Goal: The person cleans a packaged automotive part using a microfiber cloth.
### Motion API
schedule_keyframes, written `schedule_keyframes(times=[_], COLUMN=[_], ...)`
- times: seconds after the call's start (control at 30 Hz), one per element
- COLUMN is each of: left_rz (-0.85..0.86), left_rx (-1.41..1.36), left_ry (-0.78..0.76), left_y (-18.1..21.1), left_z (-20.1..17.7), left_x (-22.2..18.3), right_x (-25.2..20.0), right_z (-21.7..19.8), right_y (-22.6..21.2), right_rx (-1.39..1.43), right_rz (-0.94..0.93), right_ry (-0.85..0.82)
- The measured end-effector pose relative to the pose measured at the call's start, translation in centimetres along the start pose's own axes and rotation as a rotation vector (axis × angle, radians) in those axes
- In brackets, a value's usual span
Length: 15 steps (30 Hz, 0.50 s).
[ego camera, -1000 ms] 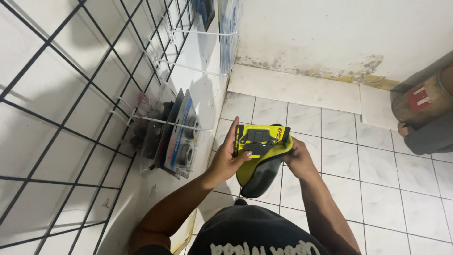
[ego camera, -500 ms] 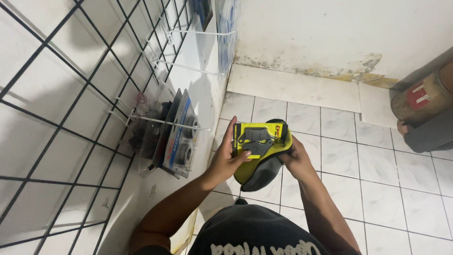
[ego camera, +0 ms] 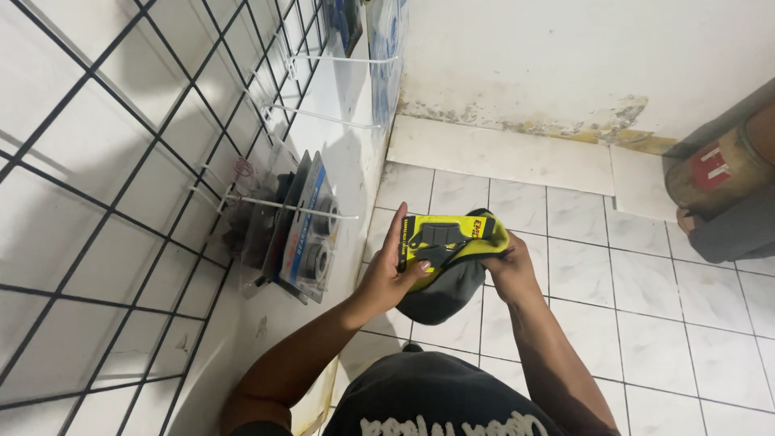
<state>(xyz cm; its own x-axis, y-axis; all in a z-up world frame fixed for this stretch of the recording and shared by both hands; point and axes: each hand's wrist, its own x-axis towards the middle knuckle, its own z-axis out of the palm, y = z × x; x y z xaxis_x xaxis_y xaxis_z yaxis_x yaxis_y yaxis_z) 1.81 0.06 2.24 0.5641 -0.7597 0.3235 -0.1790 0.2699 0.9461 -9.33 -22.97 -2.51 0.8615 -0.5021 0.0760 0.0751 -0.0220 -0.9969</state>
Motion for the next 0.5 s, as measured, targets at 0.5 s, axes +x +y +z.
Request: schedule_keyframes(times=[0.5], left_rz=[-0.041], left_rx=[-0.069], left_ry=[-0.070], left_y=[0.8], left_z=[0.3], left_x=[-0.2], right_x=[-0.5], right_z=[-1.1], right_y=[0.9], right_rx=[0.064], right_rz=[-0.021], right_ry=[-0.062])
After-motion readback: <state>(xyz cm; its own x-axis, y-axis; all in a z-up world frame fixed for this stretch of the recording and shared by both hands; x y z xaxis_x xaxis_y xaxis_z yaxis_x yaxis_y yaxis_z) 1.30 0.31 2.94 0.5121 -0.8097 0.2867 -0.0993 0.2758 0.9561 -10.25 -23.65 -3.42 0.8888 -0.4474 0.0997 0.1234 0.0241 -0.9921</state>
